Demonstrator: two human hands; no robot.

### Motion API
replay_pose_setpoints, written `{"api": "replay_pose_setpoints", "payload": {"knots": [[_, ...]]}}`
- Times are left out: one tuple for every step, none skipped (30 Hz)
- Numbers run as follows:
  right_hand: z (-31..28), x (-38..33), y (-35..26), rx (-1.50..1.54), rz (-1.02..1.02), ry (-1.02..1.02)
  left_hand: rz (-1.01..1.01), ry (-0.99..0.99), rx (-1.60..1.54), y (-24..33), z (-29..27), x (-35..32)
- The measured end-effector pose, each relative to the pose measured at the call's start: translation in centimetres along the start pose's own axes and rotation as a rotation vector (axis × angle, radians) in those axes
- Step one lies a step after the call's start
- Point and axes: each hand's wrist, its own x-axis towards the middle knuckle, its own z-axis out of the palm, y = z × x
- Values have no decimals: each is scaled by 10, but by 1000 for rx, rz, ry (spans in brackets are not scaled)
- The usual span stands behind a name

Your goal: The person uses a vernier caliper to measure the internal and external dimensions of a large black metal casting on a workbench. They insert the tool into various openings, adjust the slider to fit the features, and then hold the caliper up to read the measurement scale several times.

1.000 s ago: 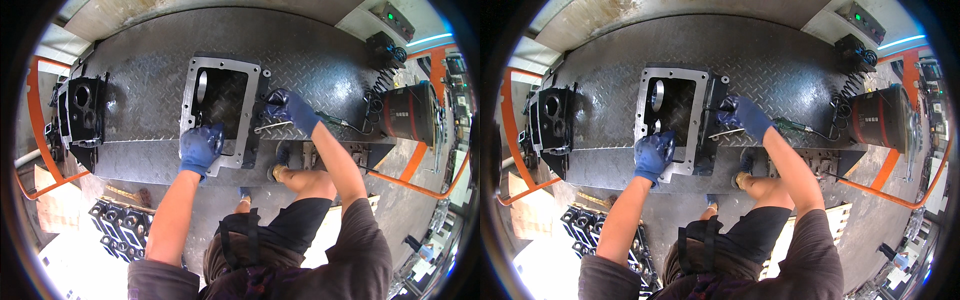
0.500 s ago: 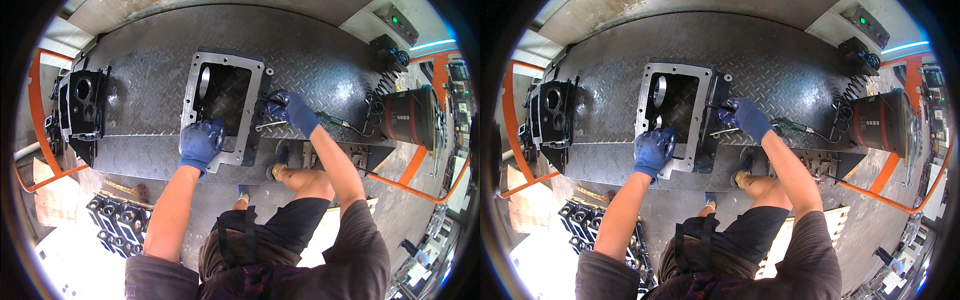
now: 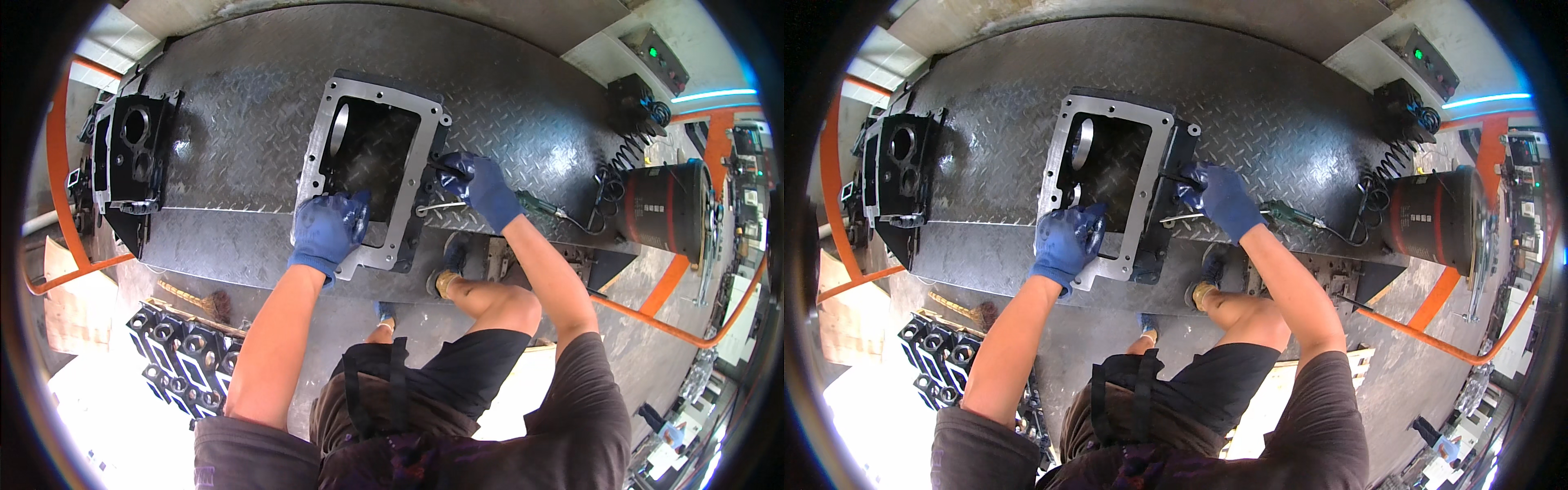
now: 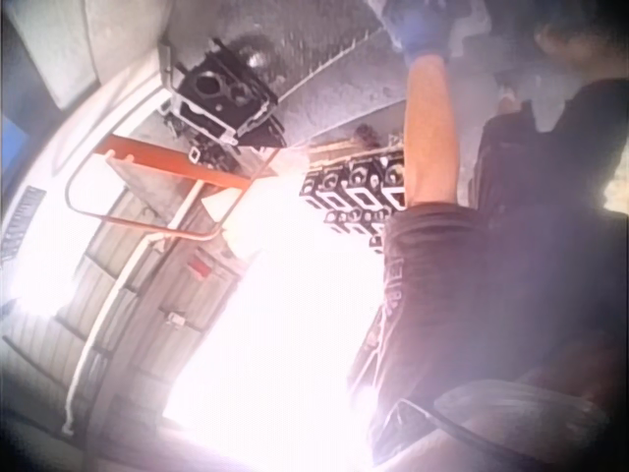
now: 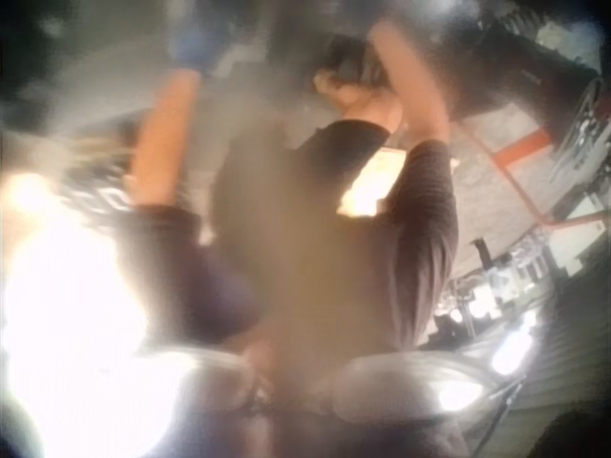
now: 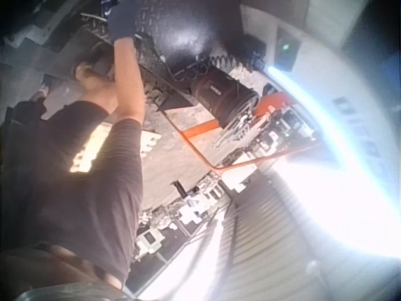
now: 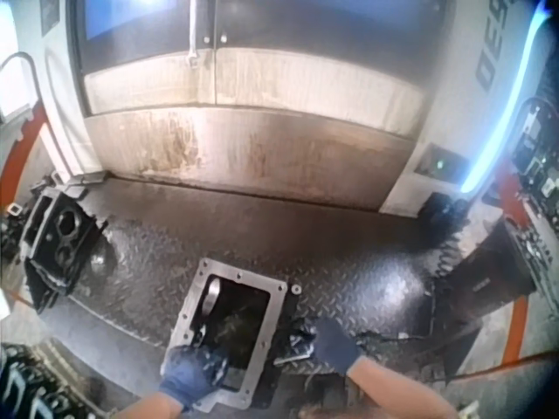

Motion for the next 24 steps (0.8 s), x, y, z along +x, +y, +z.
{"api": "replay_pose_setpoints", "payload": {"knots": [[5, -1, 6, 46, 7, 43, -15, -25, 14, 3, -2, 1], [7, -2, 13, 211, 16, 23, 0, -6, 3, 3, 0, 2], [9, -2, 13, 380, 30, 1, 11, 6, -8, 0, 6, 2], [2, -1, -4, 563, 124, -90, 17, 17, -10, -3, 5, -1], [-6, 2, -20, 743, 220, -183, 24, 26, 16, -6, 3, -6], [-20, 8, -33, 1033, 541, -262, 42, 38, 30, -7, 4, -7], [-28, 13, -33, 1048, 572, -345, 65, 56, 43, -5, 3, -4], [-36, 18, -32, 1062, 603, -430, 55, 38, 47, -4, 4, -2], [-39, 21, -30, 1077, 638, -519, 41, 15, 50, -6, 6, -1], [-42, 22, -29, 1091, 672, -609, 26, -8, 53, -6, 8, -1], [-45, 21, -29, 1015, 573, -646, 23, -15, 61, -5, 10, -3], [-49, 23, -31, 936, 465, -684, 17, -16, 75, -5, 9, -4], [-52, 26, -32, 854, 359, -718, 10, -17, 89, -5, 9, -5], [-43, 23, -26, 703, 306, -543, 22, -2, 52, -8, 14, -5], [-30, 20, -17, 567, 132, -397, 18, -16, 51, -9, 11, -4], [-21, 14, -11, 424, -29, -251, 15, -32, 40, -7, 10, -2], [-14, 9, -4, 279, -189, -105, 12, -49, 30, -5, 11, -2], [-13, 6, -13, -74, -170, -27, 6, -33, 43, -5, 9, -3], [-10, 6, -11, 152, -87, -89, -1, -18, 56, -5, 7, -5], [-6, 6, -6, 379, -2, -151, -8, -3, 70, -6, 6, -6], [-8, 6, -7, 602, 86, -213, -3, -10, 67, -5, 6, -5], [-20, 8, -12, 808, 244, -393, 2, -17, 65, -5, 6, -4], [-25, 18, -4, 1014, 344, -603, 7, -25, 63, -4, 6, -3], [-34, 31, 10, 1219, 448, -810, 7, -27, 69, -3, 6, -1]]}}
